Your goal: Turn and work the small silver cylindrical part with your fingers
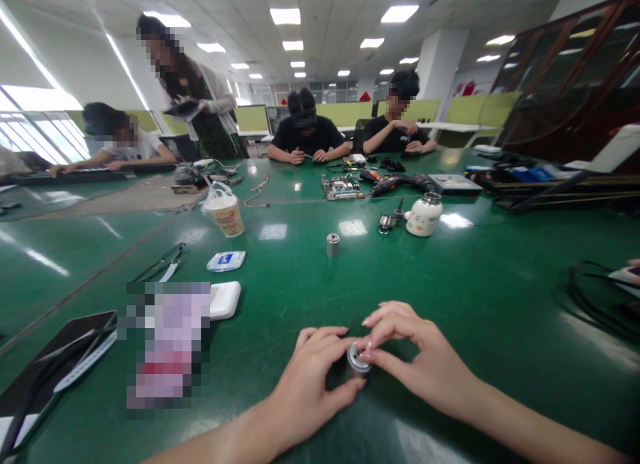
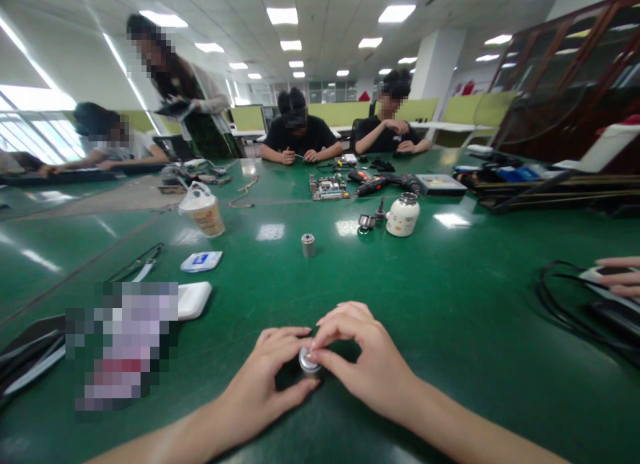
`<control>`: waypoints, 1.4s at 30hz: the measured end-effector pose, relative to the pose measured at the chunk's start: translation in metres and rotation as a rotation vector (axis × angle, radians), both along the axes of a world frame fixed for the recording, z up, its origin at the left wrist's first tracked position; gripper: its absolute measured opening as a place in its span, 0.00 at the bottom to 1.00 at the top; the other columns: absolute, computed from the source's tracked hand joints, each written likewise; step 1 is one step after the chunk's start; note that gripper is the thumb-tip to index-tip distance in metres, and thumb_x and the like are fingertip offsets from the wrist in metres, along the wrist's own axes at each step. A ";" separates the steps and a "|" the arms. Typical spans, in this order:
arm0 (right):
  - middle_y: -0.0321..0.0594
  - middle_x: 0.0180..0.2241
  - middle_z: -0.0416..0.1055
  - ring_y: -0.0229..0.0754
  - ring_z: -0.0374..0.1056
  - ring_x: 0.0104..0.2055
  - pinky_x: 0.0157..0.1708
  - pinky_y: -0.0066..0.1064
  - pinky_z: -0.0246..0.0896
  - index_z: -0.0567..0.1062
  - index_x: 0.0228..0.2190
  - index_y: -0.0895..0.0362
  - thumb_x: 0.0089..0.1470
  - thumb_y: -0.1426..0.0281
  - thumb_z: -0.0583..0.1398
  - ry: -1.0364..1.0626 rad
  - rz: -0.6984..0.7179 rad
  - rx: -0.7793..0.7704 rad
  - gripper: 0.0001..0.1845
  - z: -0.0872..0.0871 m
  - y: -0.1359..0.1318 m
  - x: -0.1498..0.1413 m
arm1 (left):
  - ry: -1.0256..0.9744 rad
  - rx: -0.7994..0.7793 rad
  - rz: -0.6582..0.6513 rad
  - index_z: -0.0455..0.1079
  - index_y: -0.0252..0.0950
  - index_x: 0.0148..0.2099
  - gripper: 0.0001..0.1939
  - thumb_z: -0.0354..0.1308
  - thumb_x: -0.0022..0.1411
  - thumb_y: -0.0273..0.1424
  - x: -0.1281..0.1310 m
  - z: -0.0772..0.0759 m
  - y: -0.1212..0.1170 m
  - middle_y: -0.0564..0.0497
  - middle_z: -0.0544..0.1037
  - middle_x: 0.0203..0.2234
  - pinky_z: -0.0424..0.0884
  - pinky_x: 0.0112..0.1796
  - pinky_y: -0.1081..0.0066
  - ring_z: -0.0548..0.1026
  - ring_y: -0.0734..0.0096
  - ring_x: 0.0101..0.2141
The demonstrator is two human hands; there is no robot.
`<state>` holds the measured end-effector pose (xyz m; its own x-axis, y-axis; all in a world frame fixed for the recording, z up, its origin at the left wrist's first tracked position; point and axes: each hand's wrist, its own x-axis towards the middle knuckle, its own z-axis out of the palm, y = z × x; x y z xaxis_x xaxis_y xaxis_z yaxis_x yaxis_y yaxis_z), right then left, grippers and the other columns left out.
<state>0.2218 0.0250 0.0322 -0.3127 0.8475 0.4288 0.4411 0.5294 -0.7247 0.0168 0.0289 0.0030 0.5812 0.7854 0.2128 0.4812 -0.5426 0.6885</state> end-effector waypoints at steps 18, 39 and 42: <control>0.33 0.36 0.77 0.43 0.69 0.46 0.55 0.43 0.54 0.75 0.36 0.49 0.53 0.76 0.63 -0.053 0.081 0.015 0.10 0.000 0.001 -0.003 | -0.010 0.050 0.001 0.71 0.44 0.49 0.15 0.65 0.58 0.29 -0.002 -0.003 0.000 0.53 0.79 0.46 0.58 0.52 0.60 0.70 0.61 0.53; 0.42 0.30 0.79 0.49 0.77 0.35 0.40 0.40 0.69 0.72 0.27 0.56 0.48 0.60 0.68 0.119 -0.292 -0.059 0.14 -0.012 0.051 0.040 | 0.035 -0.005 0.004 0.70 0.45 0.54 0.21 0.65 0.58 0.31 0.000 0.001 0.001 0.51 0.78 0.49 0.58 0.54 0.57 0.69 0.56 0.55; 0.43 0.30 0.79 0.49 0.77 0.35 0.40 0.40 0.70 0.74 0.29 0.57 0.49 0.61 0.67 0.003 -0.265 -0.121 0.13 -0.029 0.065 0.059 | 0.043 -0.009 0.011 0.71 0.45 0.53 0.20 0.65 0.58 0.31 -0.001 0.001 0.001 0.51 0.78 0.49 0.58 0.54 0.57 0.69 0.57 0.54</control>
